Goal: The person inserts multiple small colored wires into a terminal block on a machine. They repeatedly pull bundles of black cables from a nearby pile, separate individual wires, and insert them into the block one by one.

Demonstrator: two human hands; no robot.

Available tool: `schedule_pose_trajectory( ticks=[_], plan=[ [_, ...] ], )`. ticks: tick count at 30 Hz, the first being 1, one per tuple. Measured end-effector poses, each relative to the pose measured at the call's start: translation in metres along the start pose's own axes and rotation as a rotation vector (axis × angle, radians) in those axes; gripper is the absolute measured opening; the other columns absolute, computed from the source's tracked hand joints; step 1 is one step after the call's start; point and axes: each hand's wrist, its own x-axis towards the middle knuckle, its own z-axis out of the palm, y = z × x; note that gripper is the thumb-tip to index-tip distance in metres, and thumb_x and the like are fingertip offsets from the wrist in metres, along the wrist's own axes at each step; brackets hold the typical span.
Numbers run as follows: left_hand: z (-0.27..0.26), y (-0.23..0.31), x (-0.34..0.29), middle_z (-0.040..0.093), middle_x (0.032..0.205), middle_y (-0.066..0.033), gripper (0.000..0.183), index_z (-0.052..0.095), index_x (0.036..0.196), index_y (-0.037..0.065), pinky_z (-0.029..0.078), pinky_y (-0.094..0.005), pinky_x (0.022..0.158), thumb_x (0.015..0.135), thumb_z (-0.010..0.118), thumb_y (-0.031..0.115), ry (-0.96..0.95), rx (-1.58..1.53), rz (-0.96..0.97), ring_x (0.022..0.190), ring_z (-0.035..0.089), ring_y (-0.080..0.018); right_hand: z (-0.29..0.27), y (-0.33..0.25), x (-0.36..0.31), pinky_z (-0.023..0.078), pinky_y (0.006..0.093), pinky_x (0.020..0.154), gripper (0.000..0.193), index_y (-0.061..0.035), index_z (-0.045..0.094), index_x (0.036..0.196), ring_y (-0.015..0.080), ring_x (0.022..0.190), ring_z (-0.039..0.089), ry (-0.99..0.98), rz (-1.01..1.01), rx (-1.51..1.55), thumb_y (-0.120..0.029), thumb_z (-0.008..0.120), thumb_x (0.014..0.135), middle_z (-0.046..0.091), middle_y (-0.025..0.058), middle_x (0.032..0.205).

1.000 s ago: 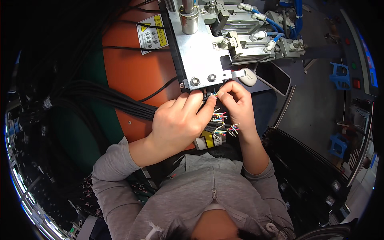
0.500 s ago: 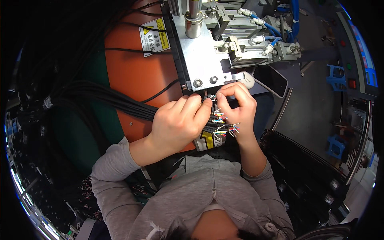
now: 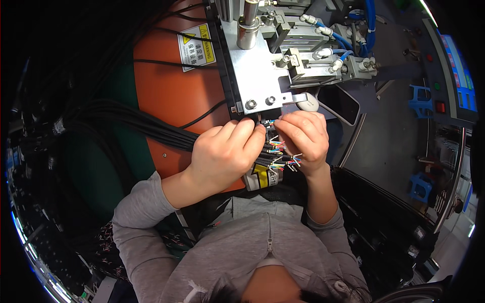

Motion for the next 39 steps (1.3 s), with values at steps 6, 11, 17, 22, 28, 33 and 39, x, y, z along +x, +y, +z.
schedule_pose_trajectory(
  ticks=[6,11,17,22,28,33,39],
  plan=[
    [0.001,0.0,0.0,0.051,0.074,0.0005,0.017,0.064,0.086,0.005,0.038,-0.0228,0.047,0.069,0.063,0.011,0.012,-0.002,-0.003,0.059,0.052,-0.0097,-0.001,-0.003,0.009,0.041,0.0325,0.075,0.023,-0.0072,0.064,0.084,0.0193,0.08,0.06,-0.036,-0.009,0.019,-0.005,0.075,0.064,0.062,0.0023,0.083],
    [0.002,0.0,-0.002,0.053,0.076,0.0003,0.017,0.065,0.085,0.005,0.038,-0.0226,0.047,0.069,0.063,0.011,0.007,0.008,-0.014,0.06,0.052,-0.0096,-0.003,-0.003,0.006,0.04,0.0326,0.076,0.02,-0.0074,0.063,0.083,0.0193,0.079,0.059,-0.074,0.038,0.044,-0.004,0.074,0.066,0.062,0.0024,0.082],
    [-0.002,0.0,-0.001,0.052,0.074,0.0005,0.019,0.065,0.087,0.006,0.035,-0.0237,0.048,0.069,0.064,0.012,-0.022,0.01,-0.025,0.058,0.051,-0.0096,0.006,-0.011,-0.002,0.041,0.032,0.075,0.009,-0.0039,0.063,0.079,0.0221,0.074,0.059,-0.083,0.56,0.304,-0.003,0.07,0.073,0.063,0.0059,0.077],
    [-0.013,0.008,-0.007,0.054,0.074,0.0014,0.017,0.068,0.091,0.007,0.039,-0.0244,0.051,0.074,0.066,0.007,-0.171,0.06,-0.112,0.06,0.054,-0.0097,0.002,-0.011,-0.003,0.046,0.0285,0.075,0.007,-0.0004,0.064,0.081,0.0182,0.08,0.061,-0.106,0.776,0.521,-0.002,0.069,0.076,0.065,0.0068,0.08],
    [-0.009,0.005,-0.013,0.047,0.069,-0.0009,0.012,0.061,0.082,0.005,0.041,-0.0253,0.052,0.071,0.064,0.007,-0.126,0.101,-0.115,0.058,0.053,-0.0108,-0.008,-0.005,0.003,0.048,0.0327,0.078,0.03,-0.0033,0.068,0.094,0.0234,0.084,0.062,-0.11,0.251,0.57,0.007,0.069,0.066,0.067,0.0085,0.09],
    [-0.017,-0.002,-0.004,0.049,0.071,-0.0048,0.02,0.061,0.084,0.005,0.043,-0.0307,0.057,0.065,0.06,0.003,-0.15,-0.168,-0.129,0.062,0.055,-0.019,0.002,-0.005,0.006,0.049,0.0334,0.077,0.026,-0.0034,0.07,0.091,0.0235,0.085,0.062,-0.142,0.191,0.706,0.003,0.072,0.065,0.067,0.0082,0.09],
    [-0.011,-0.003,-0.007,0.055,0.071,-0.0074,0.032,0.064,0.093,0.002,0.041,-0.0341,0.057,0.062,0.061,-0.003,-0.103,-0.297,-0.117,0.063,0.056,-0.0237,0.007,-0.004,0.004,0.047,0.0343,0.076,0.021,-0.0025,0.069,0.089,0.0234,0.084,0.06,-0.142,0.134,0.794,0.0,0.072,0.068,0.065,0.0072,0.086]
  ],
)
